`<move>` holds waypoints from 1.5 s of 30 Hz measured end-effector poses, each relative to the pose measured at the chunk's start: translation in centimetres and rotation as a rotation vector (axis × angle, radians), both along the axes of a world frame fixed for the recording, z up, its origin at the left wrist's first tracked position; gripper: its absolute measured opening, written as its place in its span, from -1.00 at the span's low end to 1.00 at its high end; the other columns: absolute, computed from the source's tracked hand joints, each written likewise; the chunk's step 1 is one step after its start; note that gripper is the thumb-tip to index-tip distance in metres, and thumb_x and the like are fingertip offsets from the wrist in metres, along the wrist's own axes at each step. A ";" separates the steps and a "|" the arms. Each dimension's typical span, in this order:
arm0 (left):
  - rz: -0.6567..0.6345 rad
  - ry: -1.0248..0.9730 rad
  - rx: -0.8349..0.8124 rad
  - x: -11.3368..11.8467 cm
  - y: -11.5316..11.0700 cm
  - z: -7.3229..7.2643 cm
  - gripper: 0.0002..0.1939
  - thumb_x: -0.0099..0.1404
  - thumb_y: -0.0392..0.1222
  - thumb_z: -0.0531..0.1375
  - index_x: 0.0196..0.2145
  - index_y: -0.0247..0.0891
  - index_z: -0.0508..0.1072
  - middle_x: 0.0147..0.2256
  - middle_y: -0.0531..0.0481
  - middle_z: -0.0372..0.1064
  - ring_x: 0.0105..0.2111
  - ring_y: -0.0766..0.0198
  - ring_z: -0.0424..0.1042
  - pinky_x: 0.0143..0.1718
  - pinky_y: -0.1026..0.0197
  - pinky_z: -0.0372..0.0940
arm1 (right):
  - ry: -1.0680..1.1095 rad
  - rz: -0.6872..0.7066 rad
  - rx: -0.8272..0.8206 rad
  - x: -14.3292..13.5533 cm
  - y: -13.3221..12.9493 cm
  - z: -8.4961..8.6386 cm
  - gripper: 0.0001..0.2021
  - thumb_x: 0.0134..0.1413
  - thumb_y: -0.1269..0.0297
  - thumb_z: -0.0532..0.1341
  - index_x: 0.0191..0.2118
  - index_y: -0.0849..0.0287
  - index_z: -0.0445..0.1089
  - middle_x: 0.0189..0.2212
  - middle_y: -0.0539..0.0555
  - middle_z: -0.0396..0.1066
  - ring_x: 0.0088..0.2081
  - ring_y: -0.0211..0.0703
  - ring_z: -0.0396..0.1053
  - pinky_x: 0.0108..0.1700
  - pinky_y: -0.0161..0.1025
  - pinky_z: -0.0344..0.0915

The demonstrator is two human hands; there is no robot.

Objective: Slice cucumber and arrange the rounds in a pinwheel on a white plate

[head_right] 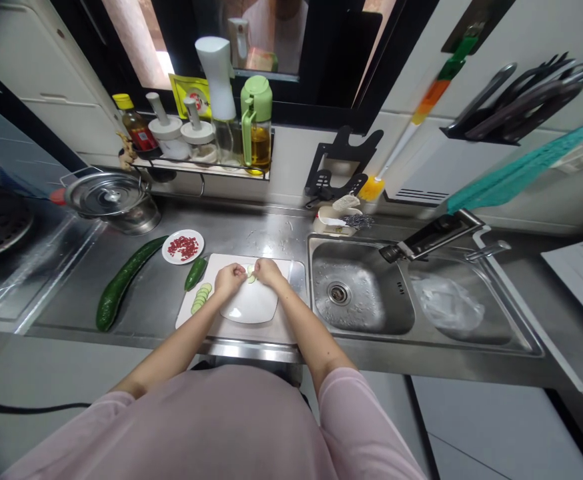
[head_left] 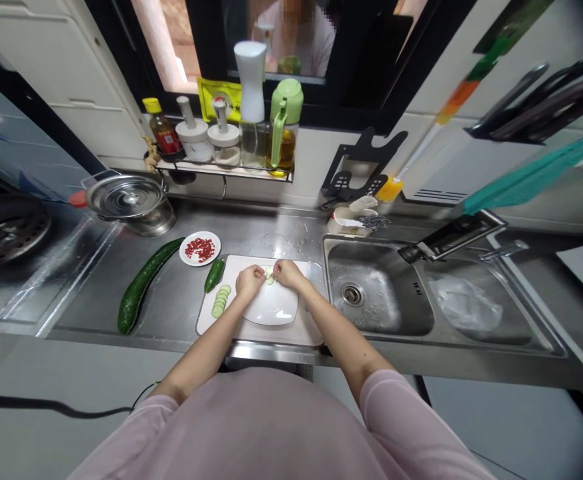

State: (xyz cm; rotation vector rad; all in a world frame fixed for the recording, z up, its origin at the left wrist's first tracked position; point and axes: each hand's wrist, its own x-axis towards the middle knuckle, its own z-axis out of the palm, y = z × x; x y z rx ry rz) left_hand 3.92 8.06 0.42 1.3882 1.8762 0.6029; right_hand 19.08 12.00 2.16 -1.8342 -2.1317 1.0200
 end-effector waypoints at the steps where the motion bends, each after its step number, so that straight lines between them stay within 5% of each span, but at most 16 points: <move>1: -0.002 0.006 -0.003 0.0 0.1 0.0 -0.87 0.06 -0.24 0.26 -0.37 -0.18 0.52 -0.38 0.00 0.51 -0.36 0.25 0.41 -0.32 0.28 0.14 | -0.019 0.019 0.008 -0.1 0.1 0.0 -0.96 -0.08 0.44 0.27 -0.46 0.20 0.40 -0.47 0.03 0.45 -0.40 -0.26 0.29 -0.35 -0.37 0.07; 29: -0.128 0.323 -0.037 0.6 0.7 0.7 -0.75 0.17 -0.27 0.11 -0.25 -0.09 0.54 -0.25 -0.04 0.53 -0.22 0.16 0.45 -0.26 0.23 0.22 | -0.330 0.338 0.082 -0.6 0.9 0.4 -0.78 0.16 0.44 0.05 -0.15 0.24 0.40 -0.20 0.21 0.48 -0.18 -0.10 0.39 -0.26 -0.34 0.09; 45: -0.148 0.354 0.011 0.4 0.4 0.5 -0.81 0.21 -0.17 0.14 -0.22 -0.11 0.48 -0.19 -0.01 0.43 -0.20 0.19 0.40 -0.26 0.23 0.21 | -0.368 0.255 0.093 -0.2 -0.2 1.3 -0.75 0.23 0.38 0.03 -0.04 0.23 0.36 -0.10 0.23 0.45 -0.07 -0.08 0.38 -0.14 -0.31 0.16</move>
